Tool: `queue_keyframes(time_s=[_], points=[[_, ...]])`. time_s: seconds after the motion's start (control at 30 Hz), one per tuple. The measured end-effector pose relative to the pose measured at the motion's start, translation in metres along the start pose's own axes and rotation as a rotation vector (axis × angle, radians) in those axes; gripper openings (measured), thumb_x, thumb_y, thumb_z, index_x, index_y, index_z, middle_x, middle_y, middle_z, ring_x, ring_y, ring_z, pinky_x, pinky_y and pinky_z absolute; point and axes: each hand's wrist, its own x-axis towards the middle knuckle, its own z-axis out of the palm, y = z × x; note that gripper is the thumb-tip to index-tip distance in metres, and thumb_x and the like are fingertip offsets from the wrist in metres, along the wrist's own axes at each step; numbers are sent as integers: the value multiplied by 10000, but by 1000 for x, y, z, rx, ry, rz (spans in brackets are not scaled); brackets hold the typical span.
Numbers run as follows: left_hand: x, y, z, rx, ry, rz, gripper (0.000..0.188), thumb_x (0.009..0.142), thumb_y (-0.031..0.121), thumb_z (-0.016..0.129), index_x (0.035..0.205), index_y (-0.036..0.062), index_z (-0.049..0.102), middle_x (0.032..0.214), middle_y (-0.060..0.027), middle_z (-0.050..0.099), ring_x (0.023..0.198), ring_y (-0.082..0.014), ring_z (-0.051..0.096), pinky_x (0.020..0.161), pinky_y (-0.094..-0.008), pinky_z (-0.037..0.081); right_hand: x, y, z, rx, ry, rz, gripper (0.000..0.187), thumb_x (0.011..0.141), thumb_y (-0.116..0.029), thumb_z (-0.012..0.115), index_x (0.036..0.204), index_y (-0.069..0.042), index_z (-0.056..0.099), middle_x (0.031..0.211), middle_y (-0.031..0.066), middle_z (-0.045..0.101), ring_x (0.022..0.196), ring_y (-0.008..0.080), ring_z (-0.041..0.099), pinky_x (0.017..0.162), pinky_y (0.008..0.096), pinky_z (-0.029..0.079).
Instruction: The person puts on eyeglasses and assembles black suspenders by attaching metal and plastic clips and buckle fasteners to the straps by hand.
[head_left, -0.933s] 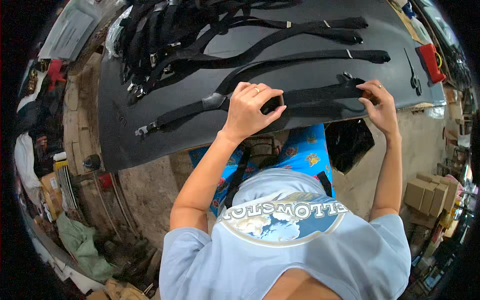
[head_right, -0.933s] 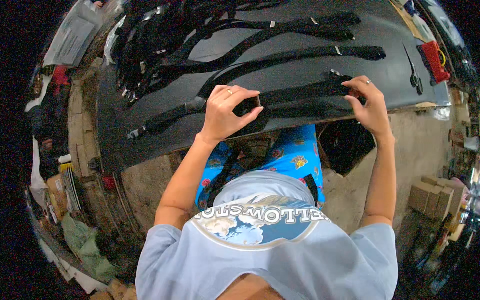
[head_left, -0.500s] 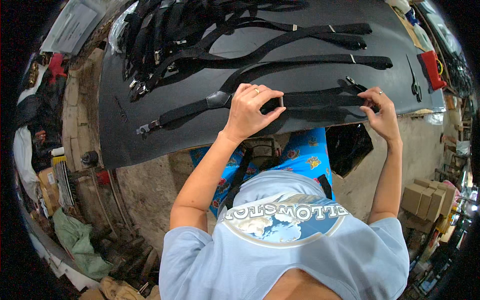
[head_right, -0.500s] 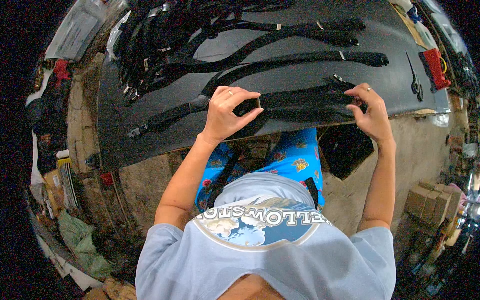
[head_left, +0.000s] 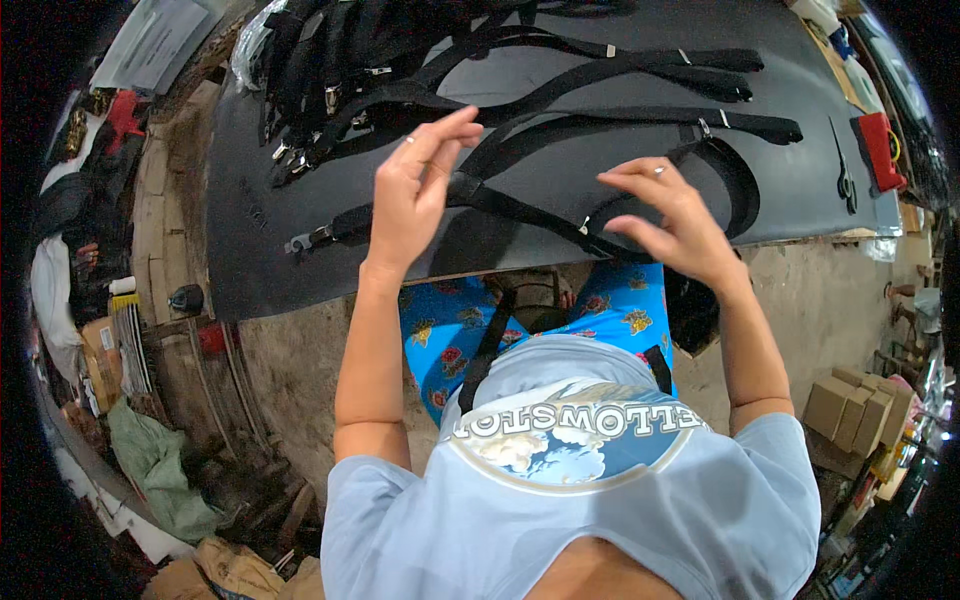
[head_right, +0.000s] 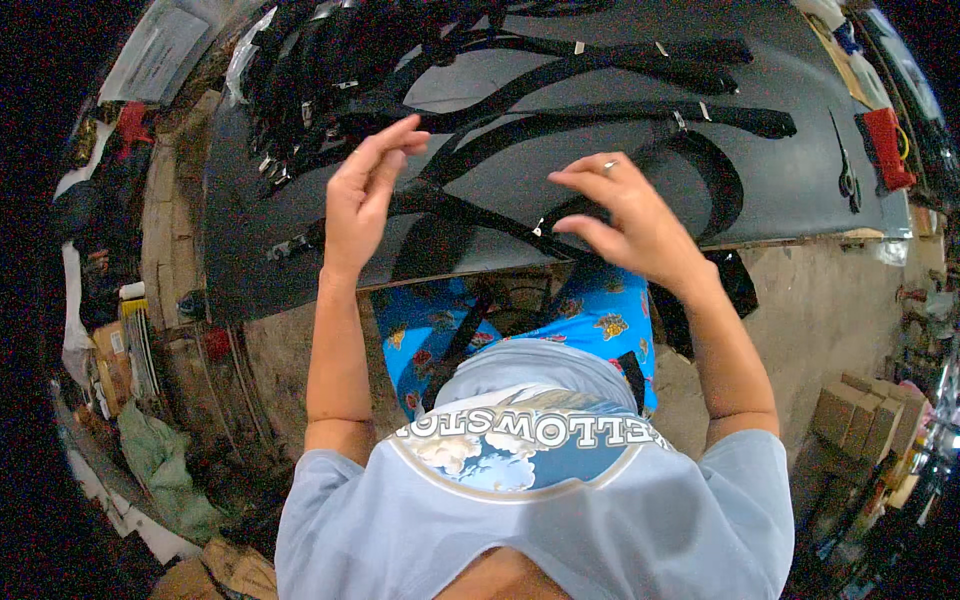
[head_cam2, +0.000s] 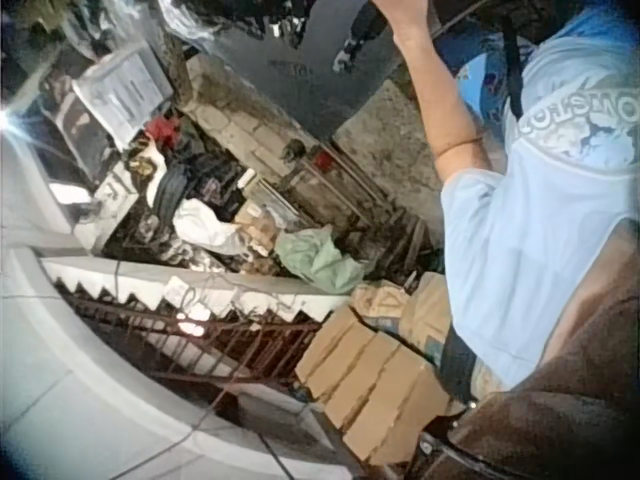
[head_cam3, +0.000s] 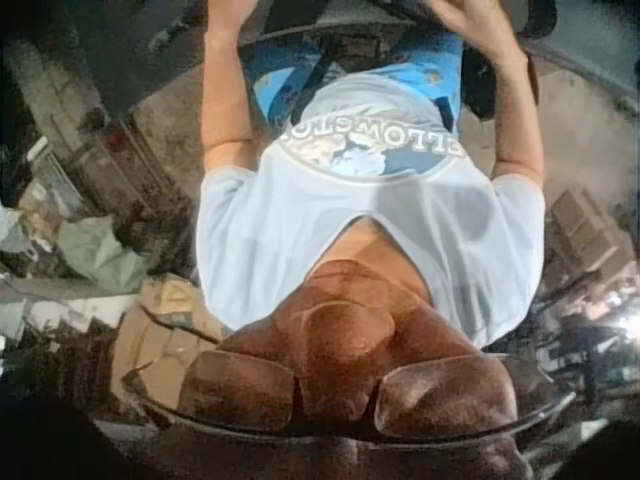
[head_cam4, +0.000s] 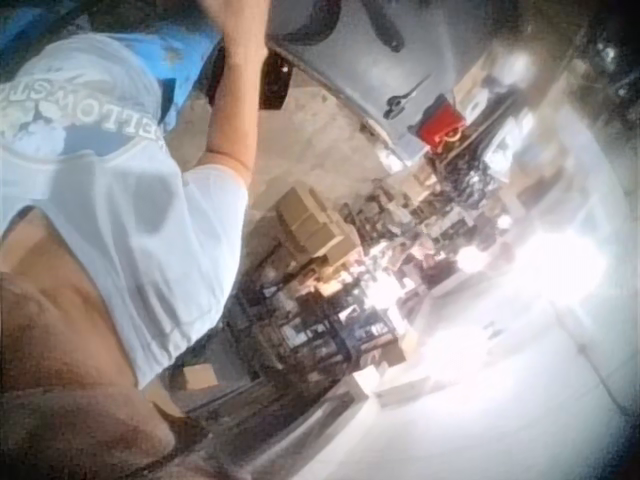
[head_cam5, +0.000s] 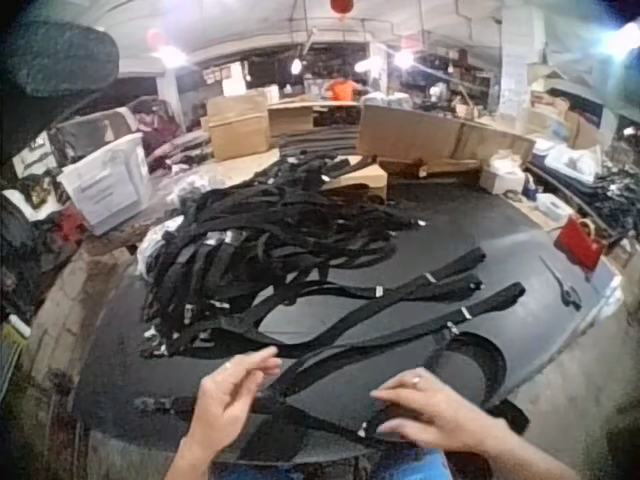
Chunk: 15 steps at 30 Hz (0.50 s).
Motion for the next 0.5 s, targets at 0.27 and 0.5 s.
queue_keyframes(time_s=[0.27, 0.5], points=[[-19, 3, 30, 191, -364, 138, 481, 754, -26, 650, 1227, 56, 611, 1122, -121, 651, 1086, -270, 589, 929, -366, 472, 3, 2, 32, -108, -72, -47, 434, 717, -185, 772, 1092, -11, 641, 1084, 149, 576, 1077, 323, 517, 968, 403, 389], [-36, -14, 71, 340, -291, 153, 349, 680, 202, 803, 1001, 98, 715, 926, -36, 638, 913, -215, 569, 909, -383, 377, 1, 1, 39, -122, 16, -14, 242, 774, -165, 720, 961, -29, 649, 919, 131, 618, 942, 323, 568, 866, 408, 426]])
